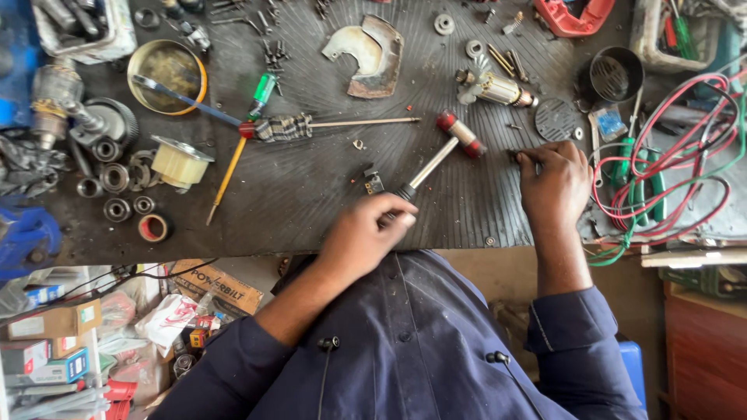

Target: The person fits a black ring bearing into a red plastic engine housing, pressing and seating it into the circular recess with both hands. They then wipe their hands with a rag, pick up small parts from the workbench, and continue handling the housing and components.

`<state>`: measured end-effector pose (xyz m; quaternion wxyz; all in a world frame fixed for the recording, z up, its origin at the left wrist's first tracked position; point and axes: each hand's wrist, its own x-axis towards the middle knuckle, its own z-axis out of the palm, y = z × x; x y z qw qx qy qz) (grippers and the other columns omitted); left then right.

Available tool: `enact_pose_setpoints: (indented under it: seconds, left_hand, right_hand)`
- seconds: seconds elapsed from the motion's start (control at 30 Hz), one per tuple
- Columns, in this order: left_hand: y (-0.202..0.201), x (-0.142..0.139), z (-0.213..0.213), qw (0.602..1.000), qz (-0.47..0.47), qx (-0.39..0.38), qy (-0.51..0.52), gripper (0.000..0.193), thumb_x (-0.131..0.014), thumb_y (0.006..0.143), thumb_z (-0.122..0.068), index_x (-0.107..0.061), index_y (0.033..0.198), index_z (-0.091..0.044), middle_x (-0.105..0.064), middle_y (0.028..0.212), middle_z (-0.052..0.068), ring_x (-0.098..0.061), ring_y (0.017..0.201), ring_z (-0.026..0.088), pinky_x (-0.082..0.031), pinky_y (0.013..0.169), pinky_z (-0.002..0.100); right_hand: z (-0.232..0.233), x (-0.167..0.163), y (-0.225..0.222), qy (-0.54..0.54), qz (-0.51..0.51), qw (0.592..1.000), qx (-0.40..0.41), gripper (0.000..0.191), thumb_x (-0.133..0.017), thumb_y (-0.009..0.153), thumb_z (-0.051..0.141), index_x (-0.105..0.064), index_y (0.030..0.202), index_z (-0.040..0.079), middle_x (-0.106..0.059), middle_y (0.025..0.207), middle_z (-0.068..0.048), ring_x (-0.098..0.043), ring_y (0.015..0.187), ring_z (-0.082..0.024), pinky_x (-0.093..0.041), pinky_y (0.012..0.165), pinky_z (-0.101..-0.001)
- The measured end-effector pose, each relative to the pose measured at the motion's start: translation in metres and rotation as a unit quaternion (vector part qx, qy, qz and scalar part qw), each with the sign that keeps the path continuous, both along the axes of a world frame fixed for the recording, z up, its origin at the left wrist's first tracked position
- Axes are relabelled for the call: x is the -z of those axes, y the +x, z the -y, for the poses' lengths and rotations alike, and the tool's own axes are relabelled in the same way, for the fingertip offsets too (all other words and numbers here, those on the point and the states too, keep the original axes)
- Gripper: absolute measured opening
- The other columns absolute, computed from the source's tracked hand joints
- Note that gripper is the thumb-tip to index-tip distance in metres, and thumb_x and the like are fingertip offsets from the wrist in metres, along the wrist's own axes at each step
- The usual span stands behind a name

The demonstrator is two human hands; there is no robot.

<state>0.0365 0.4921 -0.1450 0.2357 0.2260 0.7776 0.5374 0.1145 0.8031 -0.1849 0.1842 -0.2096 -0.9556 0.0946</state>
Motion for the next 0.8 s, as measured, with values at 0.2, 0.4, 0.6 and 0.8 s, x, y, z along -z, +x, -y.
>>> enact_pose_setpoints:
  seconds: [0.2, 0.4, 0.6, 0.8]
  left_hand:
    - [-0.029, -0.002, 0.053, 0.946, -0.288, -0.096, -0.113, 0.010, -0.076, 0.089, -0.011, -0.072, 0.097, -0.009, -0.069, 0.093, 0.005, -0.068, 0.082, 0.027, -0.054, 0.074, 0.039]
    - [-0.035, 0.016, 0.069, 0.930, -0.334, -0.049, -0.148, 0.013, -0.078, 0.083, -0.010, -0.074, 0.095, -0.012, -0.064, 0.090, 0.004, -0.066, 0.087, 0.027, -0.052, 0.078, 0.042]
    - [-0.029, 0.021, 0.076, 0.931, -0.337, -0.049, -0.135, 0.022, -0.077, 0.084, -0.008, -0.072, 0.105, -0.011, -0.067, 0.096, 0.004, -0.066, 0.091, 0.028, -0.051, 0.080, 0.043]
    - [-0.035, 0.003, 0.110, 0.936, -0.315, -0.101, -0.118, 0.031, -0.074, 0.091, -0.007, -0.068, 0.121, -0.008, -0.069, 0.100, 0.003, -0.066, 0.093, 0.027, -0.052, 0.086, 0.042]
  right_hand:
    - [0.036, -0.035, 0.005, 0.015, -0.054, 0.998, -0.002, 0.010, -0.084, 0.095, 0.015, -0.078, 0.102, 0.012, -0.067, 0.107, -0.005, -0.062, 0.105, -0.027, -0.046, 0.093, -0.0419]
    - [0.141, -0.047, -0.014, -0.172, -0.057, 0.925, -0.334, 0.019, -0.084, 0.081, 0.016, -0.077, 0.098, 0.015, -0.067, 0.105, -0.002, -0.061, 0.101, -0.026, -0.046, 0.090, -0.0408]
    - [0.184, -0.043, -0.056, -0.100, -0.029, 0.916, -0.388, 0.019, -0.083, 0.084, 0.019, -0.077, 0.101, 0.016, -0.069, 0.108, 0.000, -0.062, 0.103, -0.024, -0.045, 0.092, -0.0425]
    - [0.166, -0.064, -0.080, -0.196, 0.029, 0.914, -0.354, 0.055, -0.082, 0.078, 0.018, -0.067, 0.128, 0.001, -0.064, 0.134, -0.013, -0.057, 0.120, -0.034, -0.044, 0.106, -0.0444]
